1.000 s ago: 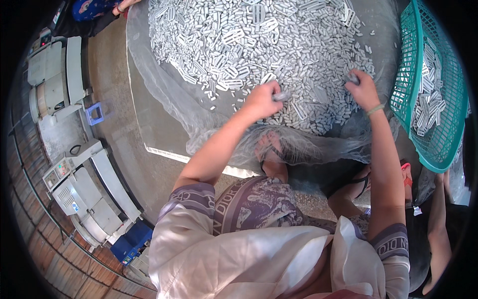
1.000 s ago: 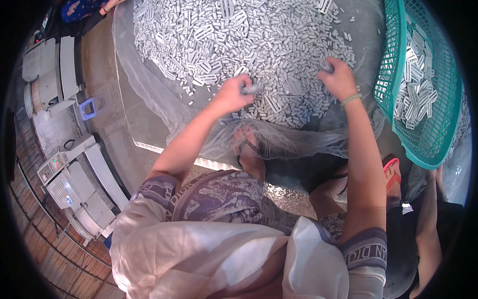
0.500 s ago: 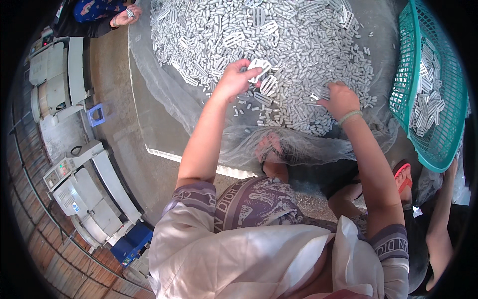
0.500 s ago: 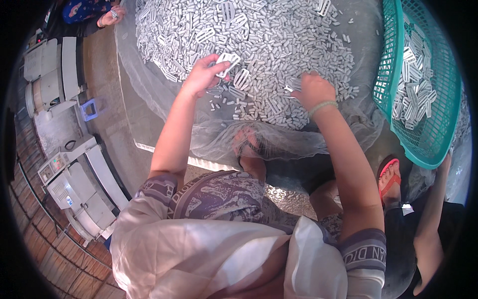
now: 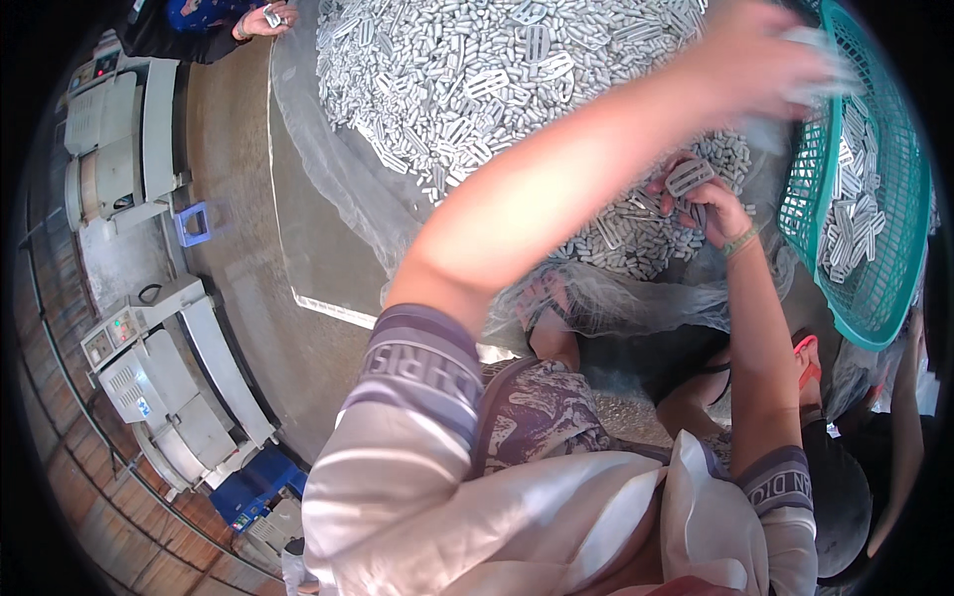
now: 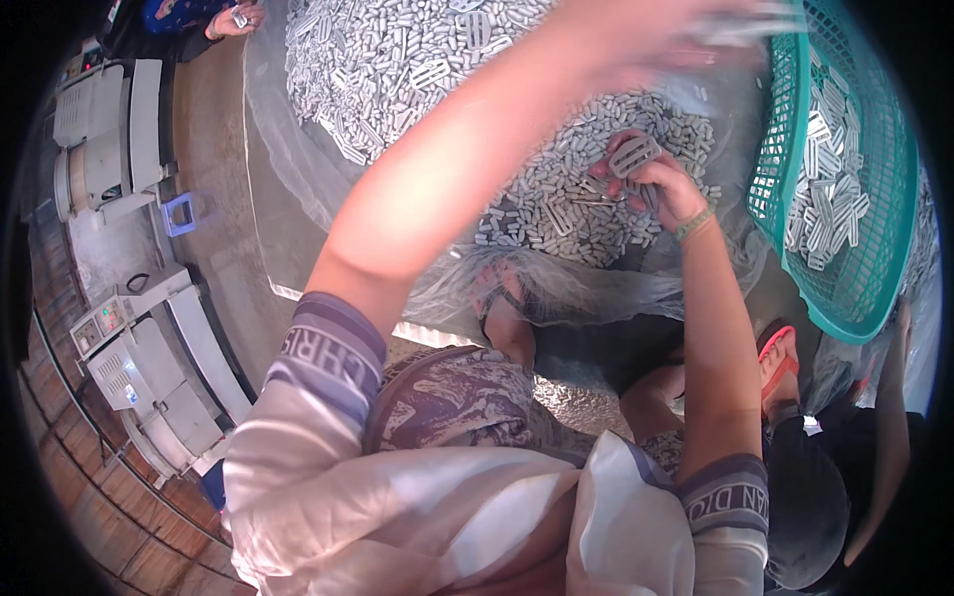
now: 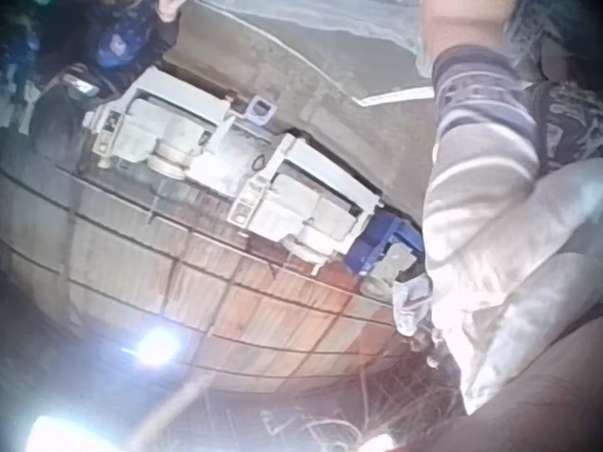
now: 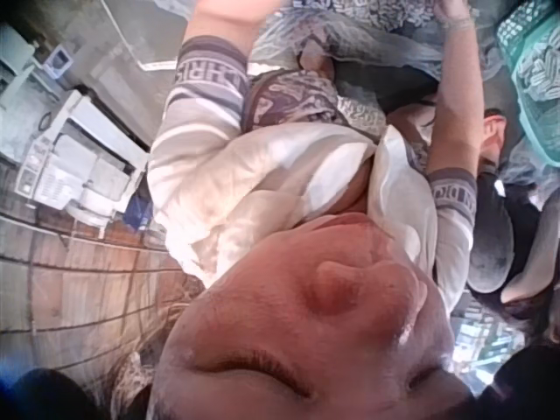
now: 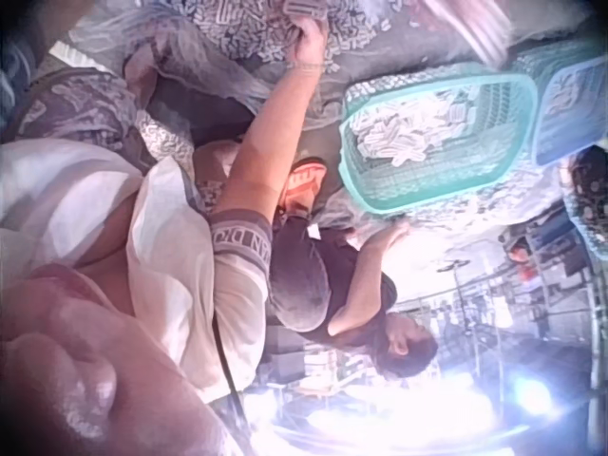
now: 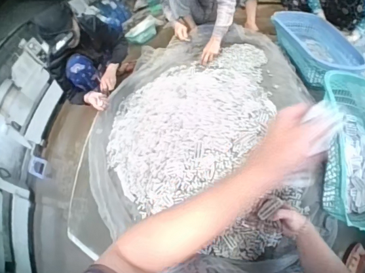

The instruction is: The person sits on the floor and sorts small, silver-colored metal parts from a large pile on a plastic sheet into a green basket. They pick up handfuls of parts, separate them, and place the selected pieces into the basket.

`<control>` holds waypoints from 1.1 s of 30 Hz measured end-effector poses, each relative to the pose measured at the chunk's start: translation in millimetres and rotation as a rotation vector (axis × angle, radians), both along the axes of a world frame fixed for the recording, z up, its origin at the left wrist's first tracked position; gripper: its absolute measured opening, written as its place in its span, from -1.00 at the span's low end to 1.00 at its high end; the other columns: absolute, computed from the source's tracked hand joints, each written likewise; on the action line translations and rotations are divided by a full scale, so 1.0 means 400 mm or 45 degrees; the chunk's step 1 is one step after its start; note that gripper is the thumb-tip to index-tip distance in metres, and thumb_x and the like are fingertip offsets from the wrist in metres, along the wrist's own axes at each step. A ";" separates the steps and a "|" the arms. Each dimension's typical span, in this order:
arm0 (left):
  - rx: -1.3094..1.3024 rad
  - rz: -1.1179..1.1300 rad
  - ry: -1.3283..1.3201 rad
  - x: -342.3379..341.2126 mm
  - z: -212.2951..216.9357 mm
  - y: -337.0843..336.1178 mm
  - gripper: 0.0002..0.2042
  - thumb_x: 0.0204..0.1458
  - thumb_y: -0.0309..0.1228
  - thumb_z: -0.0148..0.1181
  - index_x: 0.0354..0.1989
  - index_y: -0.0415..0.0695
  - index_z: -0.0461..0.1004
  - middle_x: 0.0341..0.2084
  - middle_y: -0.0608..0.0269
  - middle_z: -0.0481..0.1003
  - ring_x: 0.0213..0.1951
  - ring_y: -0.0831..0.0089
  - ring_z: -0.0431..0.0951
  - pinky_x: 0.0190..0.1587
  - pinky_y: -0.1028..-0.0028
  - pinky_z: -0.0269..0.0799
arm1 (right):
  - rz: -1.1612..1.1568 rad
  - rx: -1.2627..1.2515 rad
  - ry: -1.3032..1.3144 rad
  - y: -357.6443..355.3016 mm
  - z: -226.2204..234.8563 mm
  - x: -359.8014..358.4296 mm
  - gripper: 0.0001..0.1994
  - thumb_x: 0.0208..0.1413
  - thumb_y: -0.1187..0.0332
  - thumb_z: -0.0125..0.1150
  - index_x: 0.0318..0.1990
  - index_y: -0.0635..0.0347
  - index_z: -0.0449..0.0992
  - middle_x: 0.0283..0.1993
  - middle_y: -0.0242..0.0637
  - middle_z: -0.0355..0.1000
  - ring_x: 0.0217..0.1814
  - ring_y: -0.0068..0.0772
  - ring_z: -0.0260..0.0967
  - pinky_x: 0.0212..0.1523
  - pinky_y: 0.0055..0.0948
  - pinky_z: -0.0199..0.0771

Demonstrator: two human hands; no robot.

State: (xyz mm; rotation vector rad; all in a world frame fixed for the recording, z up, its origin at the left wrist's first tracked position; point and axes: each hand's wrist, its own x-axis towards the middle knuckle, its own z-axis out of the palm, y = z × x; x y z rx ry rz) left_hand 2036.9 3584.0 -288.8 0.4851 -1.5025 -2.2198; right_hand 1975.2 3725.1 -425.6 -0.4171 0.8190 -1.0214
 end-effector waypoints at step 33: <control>-1.144 -0.364 -0.995 0.347 -0.328 0.171 -0.80 -0.17 -0.39 0.17 -0.31 -0.11 0.44 -0.27 0.15 0.39 -0.26 0.16 0.45 -0.23 0.31 0.37 | 0.020 0.138 0.498 -0.012 0.030 -0.056 -0.72 -0.02 0.32 0.10 -0.18 0.30 0.42 -0.43 -0.30 0.44 -0.60 -0.66 0.21 -0.66 -0.67 0.11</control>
